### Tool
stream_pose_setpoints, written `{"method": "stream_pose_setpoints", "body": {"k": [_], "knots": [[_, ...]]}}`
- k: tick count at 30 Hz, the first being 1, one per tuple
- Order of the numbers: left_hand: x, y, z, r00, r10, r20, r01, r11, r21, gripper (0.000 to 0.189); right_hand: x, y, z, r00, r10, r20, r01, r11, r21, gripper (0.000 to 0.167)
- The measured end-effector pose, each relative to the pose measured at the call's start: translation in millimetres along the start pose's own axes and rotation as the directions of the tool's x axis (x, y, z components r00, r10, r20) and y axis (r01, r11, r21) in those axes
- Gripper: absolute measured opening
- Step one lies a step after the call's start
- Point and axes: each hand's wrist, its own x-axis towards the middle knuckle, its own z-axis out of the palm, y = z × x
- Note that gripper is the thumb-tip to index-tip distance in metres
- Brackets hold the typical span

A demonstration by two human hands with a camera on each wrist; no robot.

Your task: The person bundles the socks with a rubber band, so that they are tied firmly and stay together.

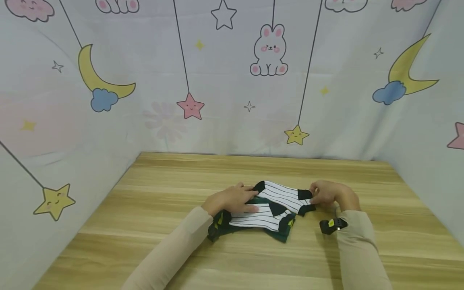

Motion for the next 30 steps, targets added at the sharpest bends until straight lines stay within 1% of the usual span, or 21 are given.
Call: {"method": "stream_pose_setpoints", "body": {"k": [6,10,14,17,22,26,30], "knots": [[-1.3,1.1,-3.0,1.0,0.006,-0.011,-0.006,1.0,0.014,0.067,2.1,-1.1,-1.3,1.0,-0.016,0.02,0.015,0.998,0.053,0.016],[-2.0,0.1,-4.5,0.999,0.036,-0.017,-0.036,0.999,0.003,0.065,1.0,-2.2,-2.2,0.999,-0.023,0.03,0.02,0.996,0.088,0.015],[-2.1,-3.0,-4.5,0.998,0.062,-0.01,-0.062,0.998,-0.032,0.062,0.1,-2.4,-1.3,0.999,-0.011,0.032,0.006,0.992,0.125,0.014],[-1.4,-5.5,-4.1,0.997,0.082,-0.009,-0.082,0.995,-0.048,0.06,-0.3,-2.5,0.4,1.0,0.002,0.012,-0.004,0.992,0.128,0.011],[-1.2,-7.7,-5.4,0.993,0.116,-0.033,-0.118,0.991,-0.068,0.056,-1.6,-5.1,0.6,1.0,-0.001,-0.015,0.004,0.989,0.148,0.008],[-1.8,-8.2,-7.0,0.99,0.127,-0.054,-0.131,0.988,-0.084,0.057,-3.0,-6.7,0.2,1.0,-0.006,-0.027,0.01,0.989,0.145,0.009],[-3.1,-8.4,-8.8,0.989,0.125,-0.074,-0.133,0.983,-0.123,0.057,-2.7,-7.2,0.4,0.999,-0.024,-0.039,0.029,0.988,0.15,0.009]]}}
